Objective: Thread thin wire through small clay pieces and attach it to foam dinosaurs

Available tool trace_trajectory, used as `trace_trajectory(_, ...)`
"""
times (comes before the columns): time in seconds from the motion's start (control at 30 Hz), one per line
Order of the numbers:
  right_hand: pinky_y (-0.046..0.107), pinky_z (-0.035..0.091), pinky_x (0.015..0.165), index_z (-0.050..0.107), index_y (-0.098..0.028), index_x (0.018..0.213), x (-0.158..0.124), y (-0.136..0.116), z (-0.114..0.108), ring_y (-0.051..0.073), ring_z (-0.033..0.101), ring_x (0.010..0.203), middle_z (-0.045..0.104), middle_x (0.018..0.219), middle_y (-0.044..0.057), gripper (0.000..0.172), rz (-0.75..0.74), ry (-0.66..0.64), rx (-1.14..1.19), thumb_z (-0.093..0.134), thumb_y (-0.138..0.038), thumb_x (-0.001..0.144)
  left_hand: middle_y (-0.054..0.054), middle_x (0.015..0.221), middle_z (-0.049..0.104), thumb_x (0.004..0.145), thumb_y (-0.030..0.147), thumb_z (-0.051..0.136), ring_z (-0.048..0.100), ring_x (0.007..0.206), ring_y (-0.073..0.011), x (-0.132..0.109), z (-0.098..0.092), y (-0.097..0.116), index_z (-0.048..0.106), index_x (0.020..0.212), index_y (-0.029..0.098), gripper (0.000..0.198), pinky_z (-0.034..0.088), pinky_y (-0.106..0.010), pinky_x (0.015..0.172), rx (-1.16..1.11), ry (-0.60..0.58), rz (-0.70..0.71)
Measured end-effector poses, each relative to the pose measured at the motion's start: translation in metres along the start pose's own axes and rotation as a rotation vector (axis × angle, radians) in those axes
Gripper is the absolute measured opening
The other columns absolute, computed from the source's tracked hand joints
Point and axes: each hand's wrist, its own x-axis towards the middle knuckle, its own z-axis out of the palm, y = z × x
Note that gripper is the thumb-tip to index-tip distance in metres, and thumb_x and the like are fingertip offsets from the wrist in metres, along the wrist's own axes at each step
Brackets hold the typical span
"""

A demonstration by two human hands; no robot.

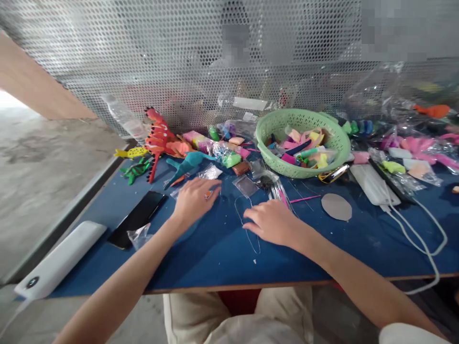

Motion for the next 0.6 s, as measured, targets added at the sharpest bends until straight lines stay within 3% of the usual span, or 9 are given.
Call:
trace_trajectory(0.13,0.034,0.046,0.068,0.072,-0.028,0.109,-0.001,0.027,-0.003,0.023,0.072,0.080,0.078,0.092,0.003,0.025,0.035,0.064,0.080,0.056,-0.045,0.099,-0.013,0.137,0.061,0.093,0.029,0.058,0.052,0.126,-0.0370,0.026,-0.024,-0.026,0.055,0.139,0.025,0.046,0.040,-0.052,0.104,0.316,0.073,-0.178)
trace_trajectory(0.23,0.034,0.047,0.068,0.073,-0.029,0.109,-0.002,0.037,0.003,0.022,0.072,0.079,0.078,0.091,0.001,0.026,0.051,0.126,0.102,0.055,-0.044,0.099,-0.019,0.142,0.054,0.089,0.029,0.062,0.048,0.128,-0.0403,0.045,-0.029,-0.048,0.044,0.148,0.020,0.062,0.038,-0.054,0.104,0.482,0.002,-0.227)
trace_trajectory(0.33,0.033,0.048,0.069,0.075,-0.029,0.102,-0.001,0.040,0.015,0.022,0.072,0.080,0.079,0.095,0.001,0.024,0.038,0.145,0.130,0.055,-0.042,0.098,-0.025,0.140,0.053,0.088,0.035,0.064,0.050,0.125,-0.0431,0.059,-0.019,-0.060,0.034,0.152,0.014,0.074,0.042,-0.053,0.099,0.565,-0.114,-0.245)
trace_trajectory(0.47,0.032,0.048,0.071,0.076,-0.030,0.099,0.000,0.040,0.019,0.022,0.072,0.084,0.079,0.100,0.000,0.024,0.029,0.159,0.199,0.055,-0.040,0.097,-0.026,0.133,0.057,0.091,0.032,0.058,0.058,0.116,-0.0411,0.066,-0.012,-0.064,0.039,0.147,0.013,0.062,0.047,-0.049,0.090,0.595,-0.223,-0.252)
trace_trajectory(0.6,0.030,0.044,0.066,0.076,-0.029,0.096,-0.004,0.043,0.010,0.020,0.070,0.074,0.079,0.089,0.000,0.026,0.100,0.180,0.199,0.054,-0.041,0.098,-0.023,0.130,0.061,0.088,0.039,0.063,0.062,0.112,-0.0412,0.067,-0.046,-0.066,0.042,0.145,0.014,0.065,0.049,-0.051,0.091,0.484,-0.162,-0.263)
